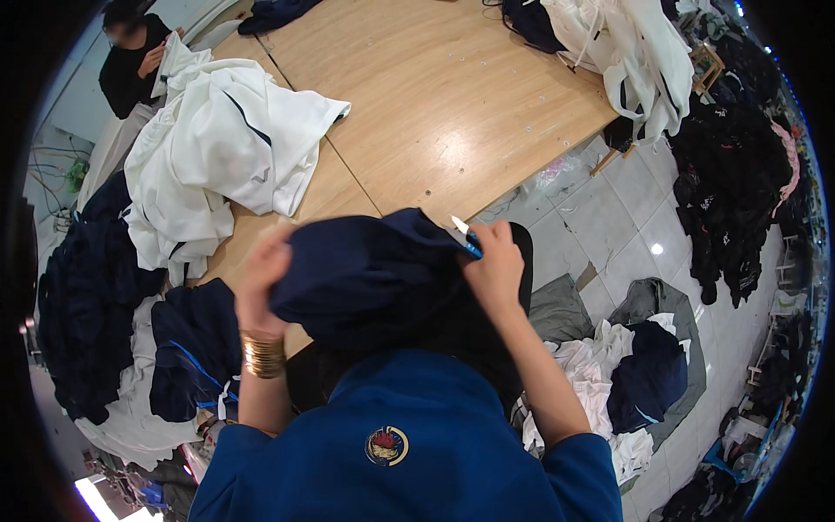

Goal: Trimming loose threads from garments using thread snips in a textile factory setting.

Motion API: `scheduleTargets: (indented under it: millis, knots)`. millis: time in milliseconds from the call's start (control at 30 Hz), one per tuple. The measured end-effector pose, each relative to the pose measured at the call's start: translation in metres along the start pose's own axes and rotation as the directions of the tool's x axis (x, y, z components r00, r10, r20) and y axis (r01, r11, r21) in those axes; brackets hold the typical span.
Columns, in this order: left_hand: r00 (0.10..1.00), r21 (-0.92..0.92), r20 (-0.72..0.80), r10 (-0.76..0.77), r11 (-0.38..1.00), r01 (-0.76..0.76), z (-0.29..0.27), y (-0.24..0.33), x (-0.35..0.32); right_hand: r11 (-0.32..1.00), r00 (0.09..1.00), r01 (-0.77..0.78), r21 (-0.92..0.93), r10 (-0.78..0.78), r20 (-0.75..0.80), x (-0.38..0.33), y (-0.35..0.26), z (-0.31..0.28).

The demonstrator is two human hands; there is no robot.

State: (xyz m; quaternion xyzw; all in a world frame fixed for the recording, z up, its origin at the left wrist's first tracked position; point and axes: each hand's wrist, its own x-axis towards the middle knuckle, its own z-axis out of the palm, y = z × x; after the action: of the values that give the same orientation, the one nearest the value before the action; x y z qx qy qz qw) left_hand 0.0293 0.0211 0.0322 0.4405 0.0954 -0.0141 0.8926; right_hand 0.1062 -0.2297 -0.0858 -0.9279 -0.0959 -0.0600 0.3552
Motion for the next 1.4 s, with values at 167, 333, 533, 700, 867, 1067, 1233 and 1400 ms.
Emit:
scheduleTargets:
  millis: [167,333,533,700,867,1067,1233,1400]
  knots:
    - [0.956,0.114,-0.047,0.289,0.953,-0.282,-0.019,0.068,0.002,0.603,0.850,-0.517,0.607,0.278,0.448,0.056,0.010,-0.071]
    - [0.954,0.051,-0.204,0.219,0.976,-0.213,-0.073,0.089,0.026,0.271,0.873,-0.487,0.830,0.136,0.468,0.061,-0.021,-0.141]
    - [0.965,0.005,-0.177,0.191,0.981,-0.194,-0.088,0.088,0.026,0.194,0.891,-0.434,0.880,0.235,0.388,0.052,-0.027,-0.148]
    - [0.966,-0.041,-0.190,0.175,0.982,-0.186,-0.096,0.090,0.021,0.128,0.901,-0.392,0.911,0.252,0.353,0.048,-0.027,-0.149]
    - [0.962,-0.059,-0.188,0.199,0.975,-0.213,-0.099,0.092,0.018,0.113,0.913,-0.369,0.922,0.229,0.338,0.048,-0.032,-0.150]
    - [0.967,-0.042,-0.173,0.186,0.980,-0.196,-0.091,0.092,0.014,0.088,0.905,-0.395,0.915,0.213,0.370,0.049,-0.027,-0.146]
    - [0.981,-0.041,-0.065,0.182,0.982,-0.185,-0.081,0.091,0.015,0.081,0.909,-0.389,0.918,0.195,0.368,0.051,-0.027,-0.147]
    - [0.981,-0.059,-0.077,0.177,0.981,-0.182,-0.083,0.092,0.013,0.103,0.903,-0.392,0.914,0.232,0.362,0.054,-0.029,-0.146]
